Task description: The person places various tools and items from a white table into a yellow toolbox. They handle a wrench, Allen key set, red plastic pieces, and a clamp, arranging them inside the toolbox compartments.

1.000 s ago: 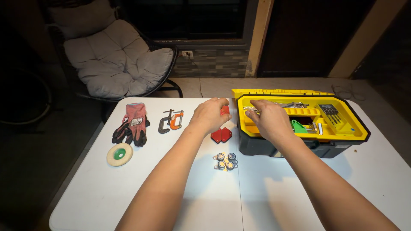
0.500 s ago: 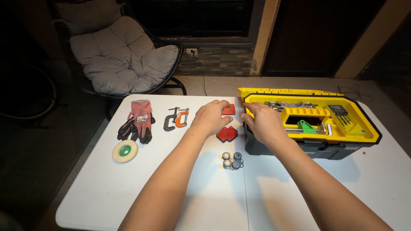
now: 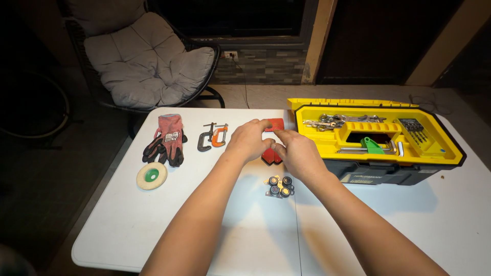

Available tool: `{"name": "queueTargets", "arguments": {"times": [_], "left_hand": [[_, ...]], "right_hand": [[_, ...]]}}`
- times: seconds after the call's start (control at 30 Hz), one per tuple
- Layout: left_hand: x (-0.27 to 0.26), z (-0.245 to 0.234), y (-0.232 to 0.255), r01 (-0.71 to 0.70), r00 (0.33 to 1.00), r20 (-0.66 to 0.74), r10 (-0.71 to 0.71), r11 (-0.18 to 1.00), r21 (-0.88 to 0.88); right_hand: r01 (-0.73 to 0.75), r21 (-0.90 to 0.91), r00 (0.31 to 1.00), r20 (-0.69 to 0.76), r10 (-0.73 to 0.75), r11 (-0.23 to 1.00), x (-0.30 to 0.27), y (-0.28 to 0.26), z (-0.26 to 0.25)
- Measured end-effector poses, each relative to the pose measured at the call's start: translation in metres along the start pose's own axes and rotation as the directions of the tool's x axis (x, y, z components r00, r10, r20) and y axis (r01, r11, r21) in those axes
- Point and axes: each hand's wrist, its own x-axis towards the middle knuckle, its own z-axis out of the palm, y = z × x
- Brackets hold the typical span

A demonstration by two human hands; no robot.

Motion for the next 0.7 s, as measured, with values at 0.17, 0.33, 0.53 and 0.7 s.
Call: {"name": "queueTargets", "arguments": {"times": [0.17, 0.33, 0.53, 0.7], "left_hand": [[-0.004, 0.008, -0.011, -0.019, 1.000, -0.007, 0.019, 0.999, -0.031], [-0.006, 0.018, -0.019, 0.009, 1.000, 0.018, -0.009, 1.000, -0.027], [-0.009, 0.029, -0.028, 0.027, 0.999, 0.044, -0.026, 0.999, -0.034], [-0.010, 0.035, -0.034, 0.048, 0.997, 0.060, -0.046, 0.998, -0.039]], "right_hand": [[0.010, 0.034, 1.000, 0.017, -0.010, 0.999, -0.004, 0.002, 0.016], [0.026, 0.037, 1.000, 0.010, -0.027, 0.999, -0.008, 0.009, 0.031], [0.049, 0.026, 0.999, 0.009, -0.049, 0.998, -0.012, 0.017, 0.048], [0.041, -0.010, 0.999, 0.026, -0.041, 0.999, -0.013, 0.024, 0.060]]}}
